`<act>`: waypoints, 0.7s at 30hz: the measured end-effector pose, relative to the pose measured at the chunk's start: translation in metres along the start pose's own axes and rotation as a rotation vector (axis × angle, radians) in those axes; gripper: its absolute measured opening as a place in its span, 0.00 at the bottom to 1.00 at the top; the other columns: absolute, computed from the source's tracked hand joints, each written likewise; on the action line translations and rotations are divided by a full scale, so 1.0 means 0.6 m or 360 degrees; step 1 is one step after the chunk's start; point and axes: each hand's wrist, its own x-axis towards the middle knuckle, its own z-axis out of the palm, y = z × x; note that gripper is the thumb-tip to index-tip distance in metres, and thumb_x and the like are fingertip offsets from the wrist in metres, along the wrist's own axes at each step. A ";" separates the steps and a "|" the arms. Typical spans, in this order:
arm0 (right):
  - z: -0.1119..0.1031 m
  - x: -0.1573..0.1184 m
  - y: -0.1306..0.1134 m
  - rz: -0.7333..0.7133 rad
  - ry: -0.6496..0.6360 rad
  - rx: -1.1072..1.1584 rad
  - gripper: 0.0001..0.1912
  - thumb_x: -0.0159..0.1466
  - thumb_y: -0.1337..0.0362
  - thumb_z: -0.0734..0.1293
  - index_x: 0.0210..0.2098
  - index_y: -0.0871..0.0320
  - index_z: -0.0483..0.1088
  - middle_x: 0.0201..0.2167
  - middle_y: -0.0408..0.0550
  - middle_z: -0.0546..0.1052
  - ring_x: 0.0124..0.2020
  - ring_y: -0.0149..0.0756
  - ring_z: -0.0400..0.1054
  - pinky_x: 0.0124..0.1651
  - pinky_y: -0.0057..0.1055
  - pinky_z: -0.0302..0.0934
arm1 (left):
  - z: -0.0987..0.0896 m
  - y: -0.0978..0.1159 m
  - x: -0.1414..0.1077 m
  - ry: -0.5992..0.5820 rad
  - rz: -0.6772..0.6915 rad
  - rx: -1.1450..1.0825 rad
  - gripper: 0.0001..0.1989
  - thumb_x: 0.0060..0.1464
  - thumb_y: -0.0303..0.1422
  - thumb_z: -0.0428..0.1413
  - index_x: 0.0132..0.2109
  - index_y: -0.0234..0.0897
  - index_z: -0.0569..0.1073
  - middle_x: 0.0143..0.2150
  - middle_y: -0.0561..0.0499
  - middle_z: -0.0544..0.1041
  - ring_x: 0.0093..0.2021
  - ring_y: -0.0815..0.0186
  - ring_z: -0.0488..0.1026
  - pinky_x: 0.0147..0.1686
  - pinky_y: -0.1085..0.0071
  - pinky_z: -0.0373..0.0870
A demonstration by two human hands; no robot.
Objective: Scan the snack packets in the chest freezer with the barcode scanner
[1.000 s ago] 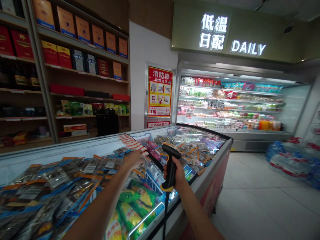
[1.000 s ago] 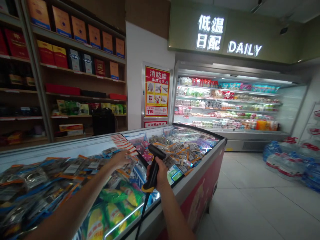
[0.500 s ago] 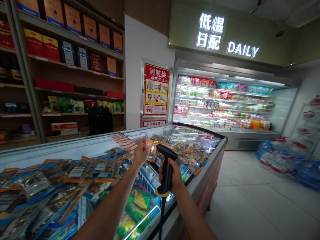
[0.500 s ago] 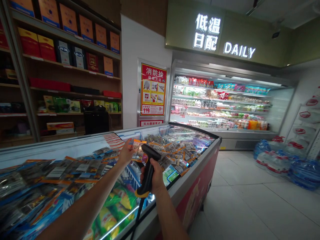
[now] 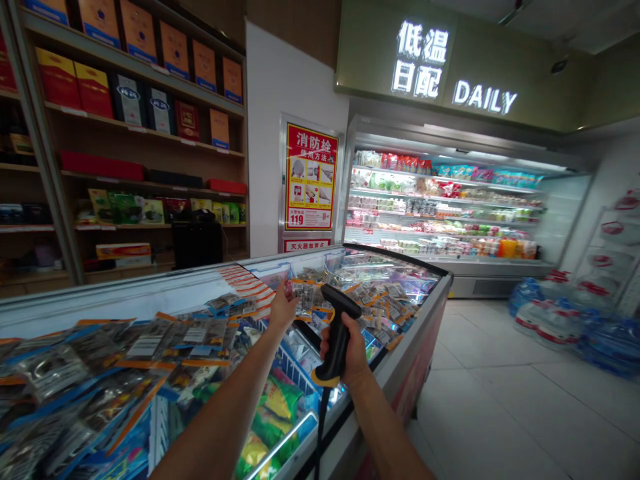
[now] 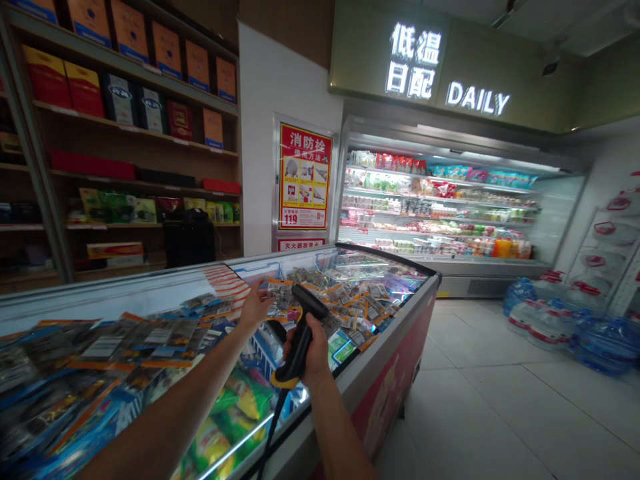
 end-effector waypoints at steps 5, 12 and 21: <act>-0.002 0.005 -0.008 -0.0143 0.0089 0.0075 0.16 0.49 0.51 0.63 0.22 0.59 0.63 0.12 0.40 0.67 0.10 0.27 0.59 0.12 0.23 0.54 | 0.039 -0.008 0.009 -0.0003 -0.0052 0.0000 0.27 0.45 0.19 0.49 0.55 0.32 0.57 0.41 0.45 0.73 0.39 0.66 0.72 0.39 0.71 0.66; -0.002 0.015 -0.003 -0.0222 0.0153 -0.0032 0.15 0.50 0.52 0.63 0.23 0.59 0.61 0.12 0.40 0.68 0.10 0.27 0.59 0.12 0.23 0.53 | 0.111 0.001 0.002 -0.0102 -0.0036 0.0167 0.15 0.47 0.21 0.47 0.44 0.30 0.68 0.45 0.41 0.73 0.46 0.64 0.69 0.45 0.69 0.62; 0.044 0.042 0.014 -0.0259 0.0160 -0.0383 0.14 0.49 0.53 0.63 0.22 0.58 0.60 0.10 0.39 0.67 0.08 0.29 0.59 0.09 0.23 0.51 | -0.051 -0.006 0.017 0.0058 0.0168 0.0519 0.18 0.46 0.21 0.47 0.46 0.29 0.67 0.48 0.39 0.69 0.52 0.58 0.62 0.52 0.65 0.55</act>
